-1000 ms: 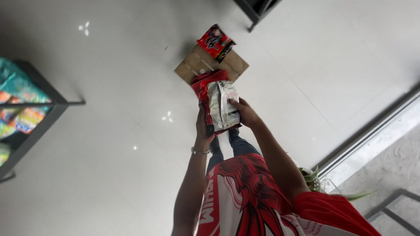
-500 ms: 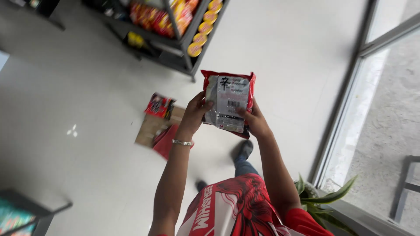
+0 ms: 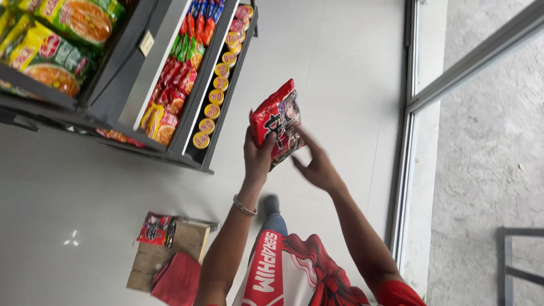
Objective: Wiping down instant noodle packets with a cloth and restocking/organizing them on store shelves.
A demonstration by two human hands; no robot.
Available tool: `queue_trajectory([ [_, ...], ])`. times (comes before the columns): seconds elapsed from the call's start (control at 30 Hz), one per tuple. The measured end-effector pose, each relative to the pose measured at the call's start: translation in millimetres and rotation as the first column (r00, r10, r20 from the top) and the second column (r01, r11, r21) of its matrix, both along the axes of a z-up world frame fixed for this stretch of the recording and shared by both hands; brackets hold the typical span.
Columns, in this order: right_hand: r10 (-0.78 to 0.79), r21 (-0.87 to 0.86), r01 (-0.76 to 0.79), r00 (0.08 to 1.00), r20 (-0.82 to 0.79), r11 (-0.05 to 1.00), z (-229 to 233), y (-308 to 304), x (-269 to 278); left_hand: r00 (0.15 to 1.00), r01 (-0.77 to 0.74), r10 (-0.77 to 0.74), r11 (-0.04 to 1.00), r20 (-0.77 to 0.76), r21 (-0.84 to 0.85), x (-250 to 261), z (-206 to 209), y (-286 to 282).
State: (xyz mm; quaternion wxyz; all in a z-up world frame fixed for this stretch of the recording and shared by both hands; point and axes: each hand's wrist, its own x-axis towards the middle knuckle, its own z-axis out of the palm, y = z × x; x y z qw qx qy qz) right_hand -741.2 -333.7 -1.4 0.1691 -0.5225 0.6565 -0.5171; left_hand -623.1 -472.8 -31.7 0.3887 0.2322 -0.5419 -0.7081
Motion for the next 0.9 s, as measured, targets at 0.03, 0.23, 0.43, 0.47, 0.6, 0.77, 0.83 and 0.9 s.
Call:
queue_trajectory([
  [0.03,0.006,-0.006,-0.006,1.000,-0.002,1.000,1,-19,-31,1.000,-0.006,0.006,1.000,-0.002,-0.006,-15,10,-18],
  [0.23,-0.031,-0.073,0.072,0.890,0.454,0.995,8,-125,-194,0.978,0.206,-0.206,0.979,-0.041,-0.003,-122,45,-117],
  [0.43,0.062,-0.232,0.122,0.754,0.654,0.965,38,-202,-301,0.986,0.162,-0.145,0.941,0.078,-0.298,-265,58,-197],
  [0.47,0.021,-0.234,0.167,0.771,0.637,0.958,40,-213,-318,0.984,0.128,-0.084,0.944,0.155,-0.304,-289,60,-209],
  [0.6,-0.053,-0.226,0.183,0.873,0.486,0.957,41,-239,-375,0.989,0.018,0.029,0.954,0.148,-0.301,-397,33,-260],
  [0.77,-0.086,-0.228,0.023,0.958,-0.273,0.973,104,-283,-431,0.599,0.634,-0.480,0.773,-0.641,0.015,-589,-49,-352],
  [0.83,-0.109,-0.269,-0.005,0.908,-0.405,0.963,100,-300,-476,0.341,0.809,-0.485,0.588,-0.805,-0.011,-648,-49,-366],
  [0.9,-0.255,-0.256,0.162,0.883,-0.393,0.953,79,-318,-527,0.431,0.774,-0.464,0.631,-0.774,0.052,-693,-30,-381],
])
